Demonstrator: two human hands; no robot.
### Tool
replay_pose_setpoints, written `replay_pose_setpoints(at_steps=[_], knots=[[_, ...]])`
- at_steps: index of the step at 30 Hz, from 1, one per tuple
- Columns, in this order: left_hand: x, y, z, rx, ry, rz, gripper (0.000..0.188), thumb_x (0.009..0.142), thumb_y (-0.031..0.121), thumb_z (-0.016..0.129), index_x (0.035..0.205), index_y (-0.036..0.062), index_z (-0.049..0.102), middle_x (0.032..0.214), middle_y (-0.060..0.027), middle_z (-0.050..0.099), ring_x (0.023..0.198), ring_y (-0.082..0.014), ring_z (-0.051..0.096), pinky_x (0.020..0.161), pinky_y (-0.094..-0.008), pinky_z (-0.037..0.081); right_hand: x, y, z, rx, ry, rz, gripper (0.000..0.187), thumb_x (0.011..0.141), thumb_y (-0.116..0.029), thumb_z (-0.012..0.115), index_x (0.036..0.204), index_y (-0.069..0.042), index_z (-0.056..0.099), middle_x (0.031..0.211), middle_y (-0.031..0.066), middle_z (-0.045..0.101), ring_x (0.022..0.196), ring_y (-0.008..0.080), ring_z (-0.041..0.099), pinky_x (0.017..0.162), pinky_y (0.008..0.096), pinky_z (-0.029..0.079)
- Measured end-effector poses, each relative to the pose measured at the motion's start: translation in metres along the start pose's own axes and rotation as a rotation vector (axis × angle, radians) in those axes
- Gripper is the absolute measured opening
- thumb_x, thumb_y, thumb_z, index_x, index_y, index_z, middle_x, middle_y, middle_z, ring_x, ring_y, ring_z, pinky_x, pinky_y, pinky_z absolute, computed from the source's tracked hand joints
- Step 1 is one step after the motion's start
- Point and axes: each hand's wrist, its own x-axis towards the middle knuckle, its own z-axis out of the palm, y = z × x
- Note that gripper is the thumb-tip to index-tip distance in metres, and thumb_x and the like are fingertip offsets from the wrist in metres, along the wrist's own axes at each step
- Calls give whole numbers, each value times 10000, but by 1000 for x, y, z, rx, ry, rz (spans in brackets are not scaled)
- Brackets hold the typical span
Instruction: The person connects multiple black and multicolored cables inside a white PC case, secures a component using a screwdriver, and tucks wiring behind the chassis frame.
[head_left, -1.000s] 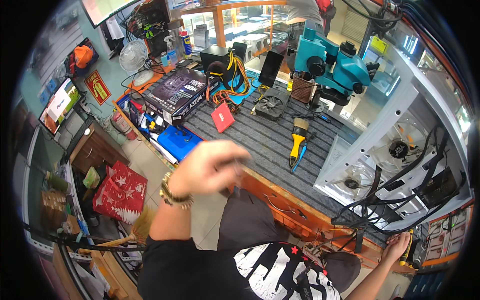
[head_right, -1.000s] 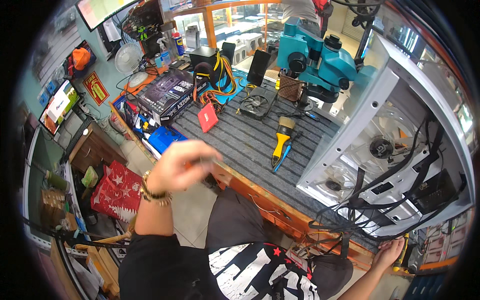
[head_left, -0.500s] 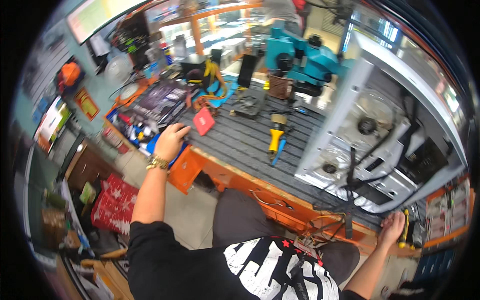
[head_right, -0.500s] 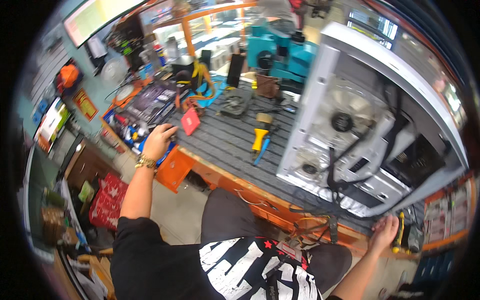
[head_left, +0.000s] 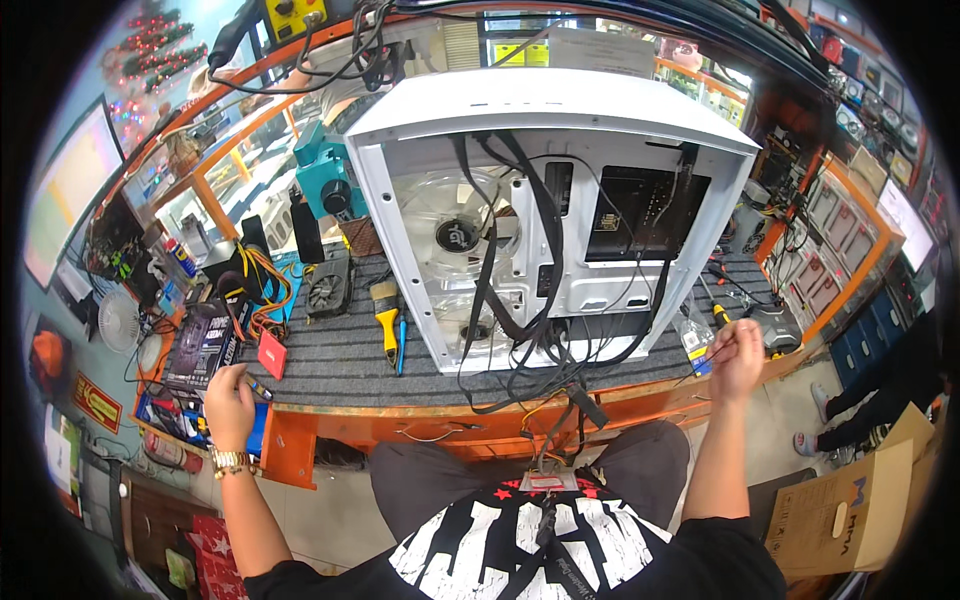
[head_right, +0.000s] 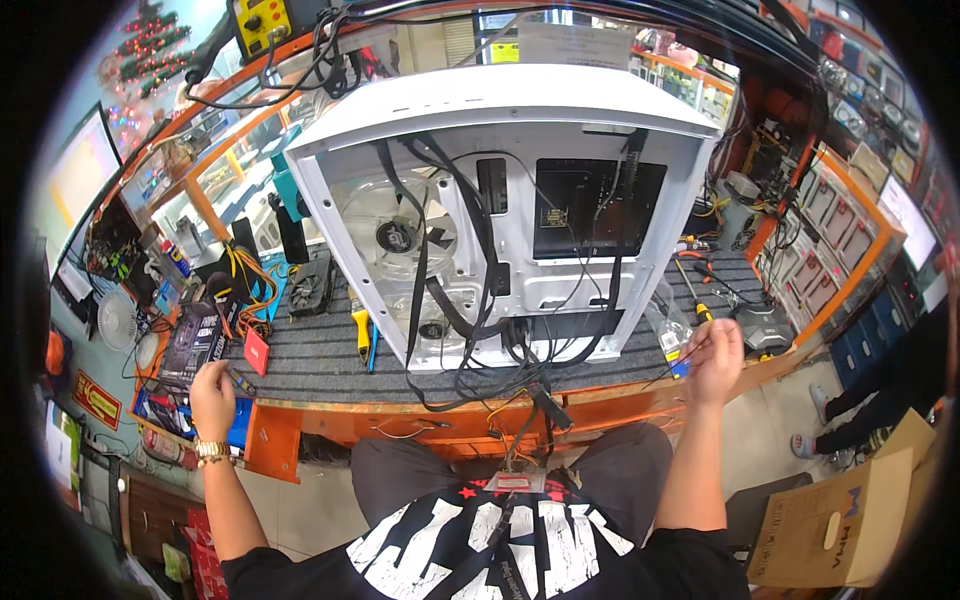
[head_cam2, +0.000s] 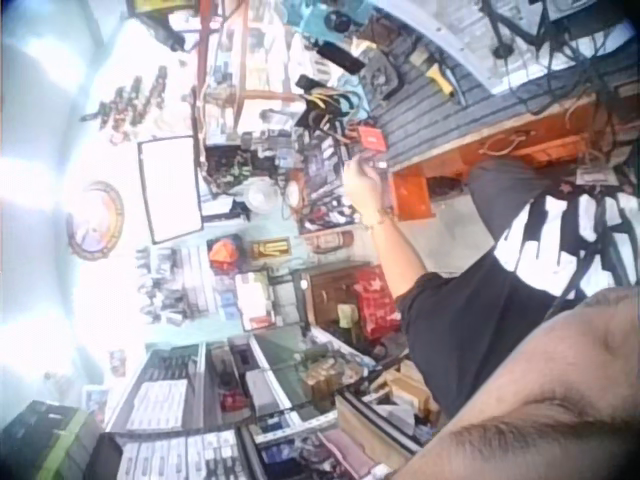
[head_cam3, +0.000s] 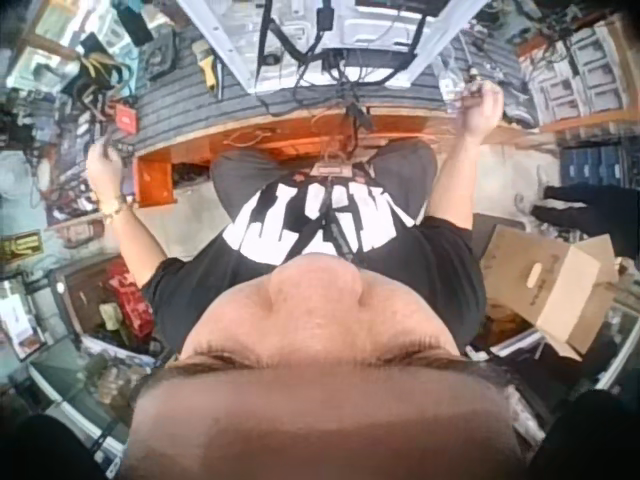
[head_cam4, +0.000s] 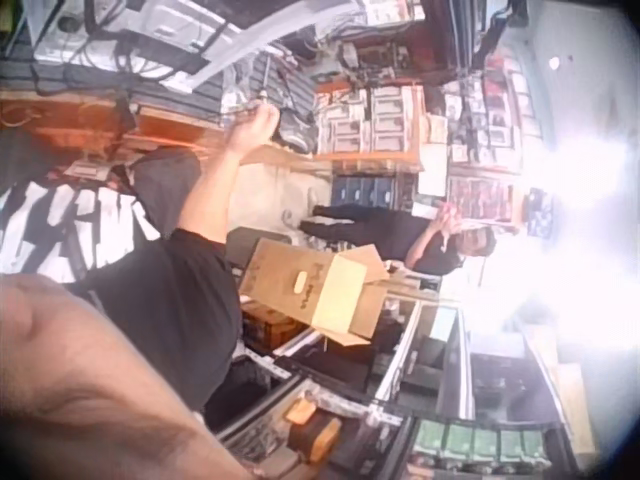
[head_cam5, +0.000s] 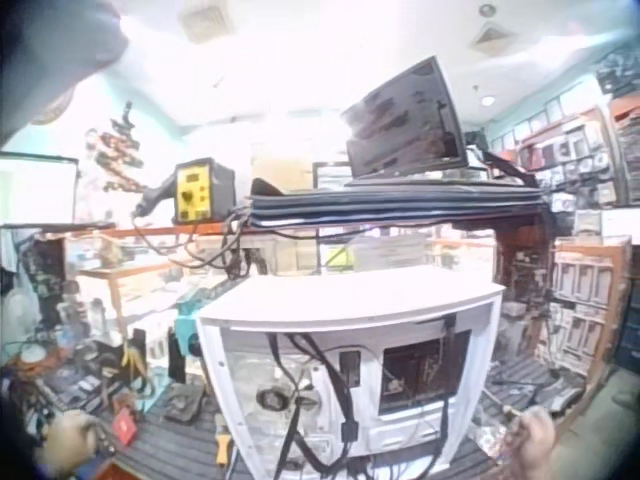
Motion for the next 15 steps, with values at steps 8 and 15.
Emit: replay_pose_setpoints(at_steps=[8, 15], knots=[[78, 242, -92, -1023, -251, 157, 279, 1084, 139, 605, 1251, -65, 697, 1132, -124, 767, 1052, -175, 728, 920, -324, 574, -23, -136, 172, -225, -642, 39, 135, 1072, -59, 573, 1204, -43, 596, 794, -8, 581, 622, 79, 519, 540, 240, 408], [117, 343, -60, -1078, -304, 226, 305, 1116, 204, 575, 1244, -56, 670, 997, -114, 758, 859, -143, 707, 786, -318, 578, -27, -92, 274, -828, -717, -355, 326, 945, -225, 791, 1068, 67, 710, 590, 52, 529, 548, 102, 467, 522, 326, 390]])
